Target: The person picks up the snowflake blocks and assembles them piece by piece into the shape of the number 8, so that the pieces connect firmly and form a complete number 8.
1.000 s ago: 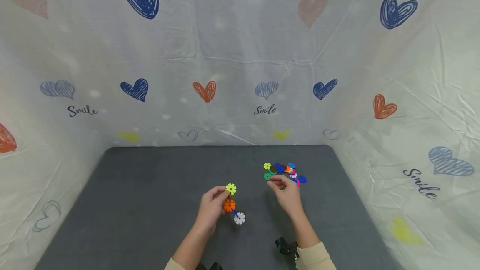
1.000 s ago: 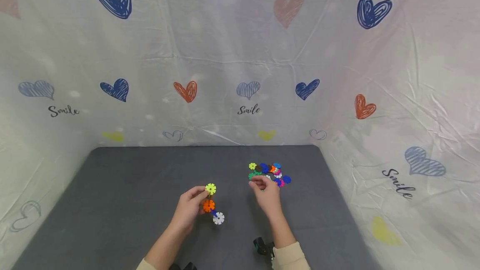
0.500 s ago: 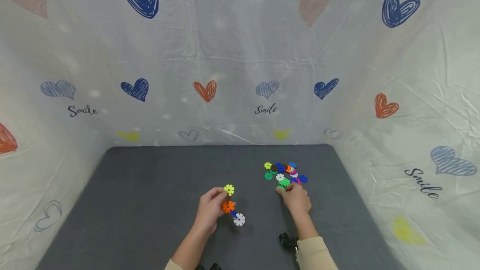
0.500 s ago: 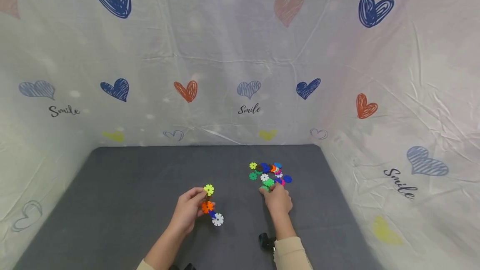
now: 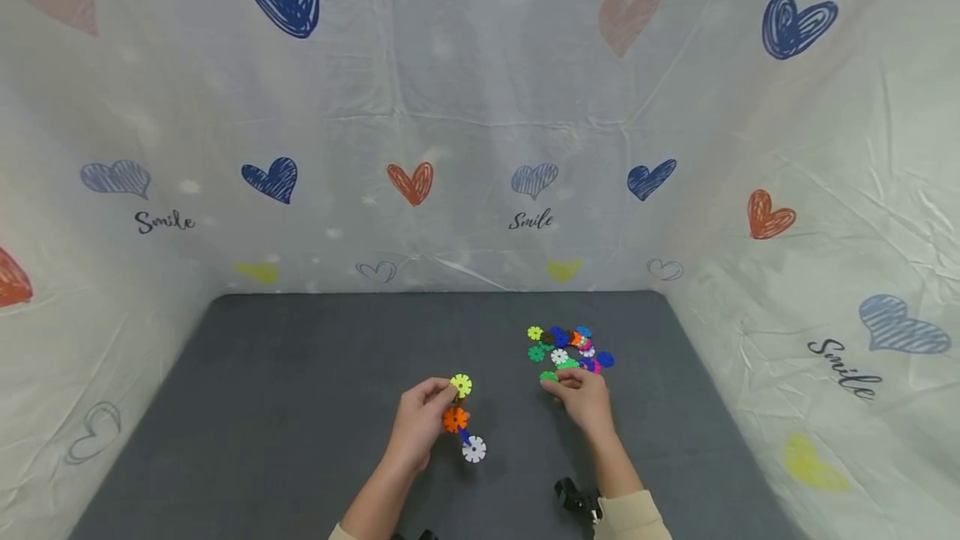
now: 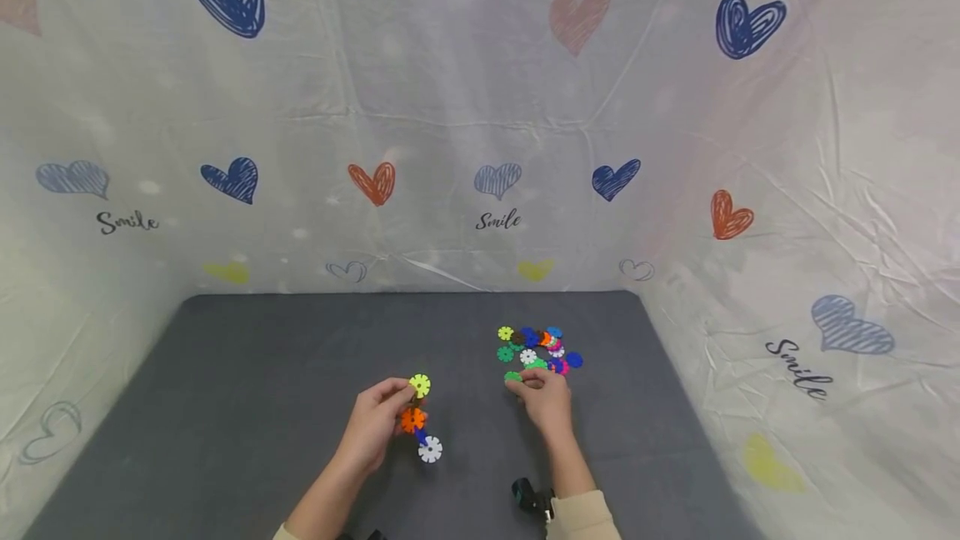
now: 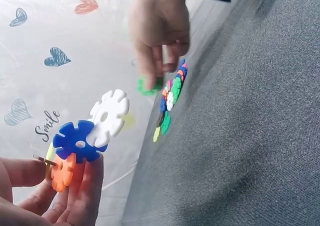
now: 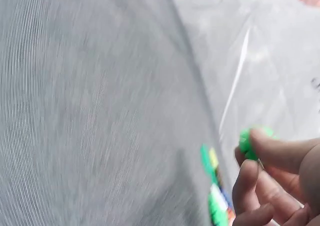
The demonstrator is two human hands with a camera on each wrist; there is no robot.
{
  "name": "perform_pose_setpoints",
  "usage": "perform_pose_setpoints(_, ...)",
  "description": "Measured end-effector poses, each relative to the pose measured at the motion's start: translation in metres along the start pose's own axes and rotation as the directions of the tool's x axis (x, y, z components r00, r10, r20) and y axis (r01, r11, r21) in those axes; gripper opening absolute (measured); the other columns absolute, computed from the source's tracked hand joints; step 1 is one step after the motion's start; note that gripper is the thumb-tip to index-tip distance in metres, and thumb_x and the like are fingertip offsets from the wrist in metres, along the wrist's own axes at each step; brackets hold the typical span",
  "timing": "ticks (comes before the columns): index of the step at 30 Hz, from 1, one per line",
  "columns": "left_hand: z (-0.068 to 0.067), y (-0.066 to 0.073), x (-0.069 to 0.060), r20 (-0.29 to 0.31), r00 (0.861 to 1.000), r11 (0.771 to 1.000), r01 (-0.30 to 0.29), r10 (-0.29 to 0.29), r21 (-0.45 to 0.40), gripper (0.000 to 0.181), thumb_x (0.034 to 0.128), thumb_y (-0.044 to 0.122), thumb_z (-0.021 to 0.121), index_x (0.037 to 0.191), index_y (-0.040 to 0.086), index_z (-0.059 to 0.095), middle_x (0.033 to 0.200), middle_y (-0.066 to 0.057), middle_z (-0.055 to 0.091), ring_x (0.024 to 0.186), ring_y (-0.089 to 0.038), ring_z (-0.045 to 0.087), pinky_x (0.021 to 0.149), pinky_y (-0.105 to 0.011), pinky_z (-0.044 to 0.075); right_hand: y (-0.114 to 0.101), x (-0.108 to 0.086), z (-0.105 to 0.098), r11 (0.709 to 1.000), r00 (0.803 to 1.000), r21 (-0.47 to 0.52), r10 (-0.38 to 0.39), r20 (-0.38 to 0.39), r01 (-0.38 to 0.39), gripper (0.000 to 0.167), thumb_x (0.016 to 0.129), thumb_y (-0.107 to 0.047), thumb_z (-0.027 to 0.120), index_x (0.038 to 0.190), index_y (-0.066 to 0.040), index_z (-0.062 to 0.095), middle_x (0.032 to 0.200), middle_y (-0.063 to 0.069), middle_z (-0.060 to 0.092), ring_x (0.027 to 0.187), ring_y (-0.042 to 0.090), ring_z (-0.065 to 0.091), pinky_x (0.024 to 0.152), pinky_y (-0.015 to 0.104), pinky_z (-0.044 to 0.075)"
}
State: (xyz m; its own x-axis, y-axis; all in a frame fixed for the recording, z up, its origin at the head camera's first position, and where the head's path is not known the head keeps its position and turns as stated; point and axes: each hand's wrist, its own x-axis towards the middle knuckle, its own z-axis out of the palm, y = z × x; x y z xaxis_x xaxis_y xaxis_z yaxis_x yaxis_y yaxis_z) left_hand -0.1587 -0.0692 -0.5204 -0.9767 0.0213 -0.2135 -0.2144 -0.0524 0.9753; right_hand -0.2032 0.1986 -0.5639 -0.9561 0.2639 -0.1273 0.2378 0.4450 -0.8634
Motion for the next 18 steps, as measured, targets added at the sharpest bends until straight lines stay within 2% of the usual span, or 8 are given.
perform_pose_setpoints(6,0.003,0.0,-0.001,-0.023,0.999,0.997,-0.033,0.035,0.075,0.027,0.1026,0.023,0.06,0.111,-0.001,0.069,0.103,-0.016,0.074,0.084,-0.02,0.067,0.069,-0.027,0.056,-0.031,-0.026,0.005,0.986,0.993,0.126,-0.116,0.025,0.112,0.027,0.081,-0.029,0.087,0.097,-0.008,0.08,0.088,0.004,0.076,0.077,0.01,0.066,0.067,0.027,0.051)
perform_pose_setpoints(9,0.004,0.002,-0.002,-0.033,0.998,0.994,-0.047,0.051,0.096,0.027,0.1025,0.024,0.06,0.11,0.0,0.07,0.101,-0.015,0.074,0.082,-0.019,0.066,0.07,-0.026,0.055,-0.043,-0.039,0.011,0.959,0.974,0.194,-0.22,0.048,0.207,0.019,0.081,-0.025,0.086,0.094,-0.011,0.081,0.086,0.004,0.076,0.072,0.014,0.065,0.062,0.025,0.05)
perform_pose_setpoints(12,0.005,0.003,-0.003,-0.044,0.996,0.99,-0.071,0.076,0.12,0.026,0.1018,0.025,0.062,0.107,0.002,0.071,0.1,-0.014,0.074,0.082,-0.019,0.065,0.071,-0.026,0.054,-0.052,-0.049,0.017,0.912,0.927,0.217,-0.37,0.068,0.348,0.009,0.084,-0.02,0.082,0.091,-0.015,0.081,0.084,0.002,0.076,0.068,0.016,0.064,0.057,0.024,0.049)
perform_pose_setpoints(15,0.007,0.003,-0.004,-0.049,0.994,0.986,-0.092,0.1,0.139,0.024,0.1009,0.025,0.063,0.104,0.003,0.073,0.096,-0.012,0.074,0.08,-0.019,0.065,0.071,-0.027,0.054,-0.057,-0.055,0.024,0.853,0.861,0.191,-0.505,0.062,0.486,0.004,0.088,-0.018,0.078,0.09,-0.018,0.081,0.086,-0.002,0.077,0.067,0.013,0.064,0.057,0.023,0.051)
perform_pose_setpoints(18,0.008,0.005,-0.004,-0.043,0.993,0.985,-0.106,0.113,0.137,0.023,0.1005,0.026,0.064,0.102,0.005,0.073,0.094,-0.011,0.073,0.08,-0.022,0.065,0.07,-0.027,0.055,-0.061,-0.057,0.03,0.797,0.802,0.163,-0.595,0.047,0.582,0.005,0.088,-0.018,0.077,0.09,-0.02,0.081,0.088,-0.006,0.076,0.067,0.006,0.063,0.057,0.023,0.052)
